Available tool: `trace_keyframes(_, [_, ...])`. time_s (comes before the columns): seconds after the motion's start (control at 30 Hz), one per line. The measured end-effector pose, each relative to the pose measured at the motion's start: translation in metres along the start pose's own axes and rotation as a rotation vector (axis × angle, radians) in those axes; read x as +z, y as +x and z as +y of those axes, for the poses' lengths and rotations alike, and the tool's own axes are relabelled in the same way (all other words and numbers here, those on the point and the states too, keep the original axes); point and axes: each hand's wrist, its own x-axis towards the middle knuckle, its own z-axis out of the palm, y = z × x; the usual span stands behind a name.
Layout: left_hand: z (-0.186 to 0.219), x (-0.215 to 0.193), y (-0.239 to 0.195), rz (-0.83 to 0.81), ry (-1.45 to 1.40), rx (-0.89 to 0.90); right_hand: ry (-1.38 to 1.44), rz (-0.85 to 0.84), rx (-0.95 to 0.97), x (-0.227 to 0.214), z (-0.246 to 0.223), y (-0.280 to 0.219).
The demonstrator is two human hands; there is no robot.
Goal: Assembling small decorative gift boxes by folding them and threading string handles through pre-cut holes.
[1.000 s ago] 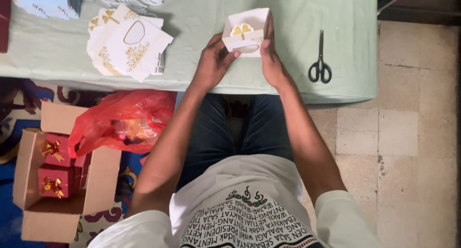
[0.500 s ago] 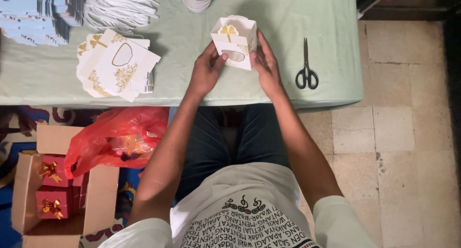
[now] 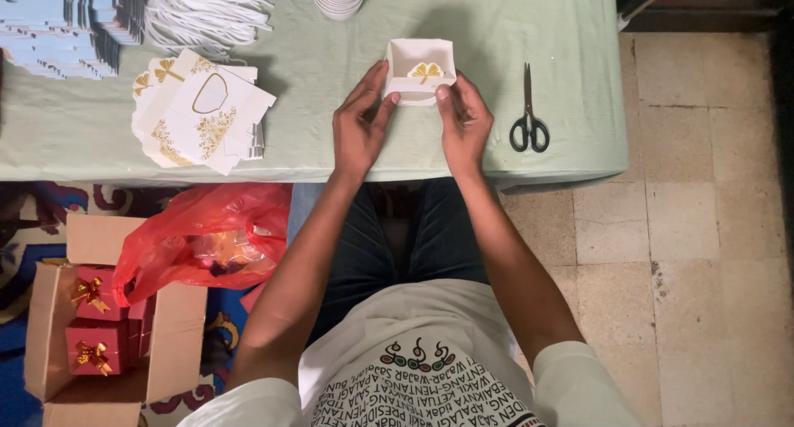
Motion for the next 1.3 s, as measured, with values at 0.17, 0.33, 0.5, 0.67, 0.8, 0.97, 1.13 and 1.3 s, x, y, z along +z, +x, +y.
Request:
trace_keyframes(0.17, [0.003, 0.001, -0.003, 0.031, 0.018, 0.127, 0.088, 0.015, 0.174, -0.01, 0.015, 0.007])
trace_keyframes(0.33, [0.01, 0.005, -0.005, 0.114, -0.033, 0.127, 0.15, -0.03, 0.257, -0.018, 0.022, 0.013])
trace_keyframes(0.5, [0.008, 0.006, -0.005, 0.128, -0.056, 0.154, 0.182, -0.03, 0.346, -0.021, 0.024, 0.016])
trace_keyframes(0.67, [0.007, 0.003, -0.005, 0.105, -0.113, 0.085, 0.174, -0.042, 0.305, -0.019, 0.022, 0.011])
trace_keyframes(0.8, [0.005, -0.002, 0.002, 0.045, -0.178, -0.067, 0.116, -0.059, 0.22, -0.014, 0.016, 0.006])
trace_keyframes(0.97, [-0.009, -0.002, 0.003, 0.038, -0.132, -0.063, 0.005, -0.102, 0.076, -0.01, 0.008, 0.003])
trace_keyframes(1.13, [-0.002, -0.003, 0.006, 0.049, -0.114, -0.092, -0.066, -0.084, 0.067, -0.008, 0.012, -0.001])
trace_keyframes(1.3, [0.008, -0.002, 0.01, -0.003, -0.086, -0.109, -0.082, -0.088, 0.036, -0.003, -0.004, -0.002])
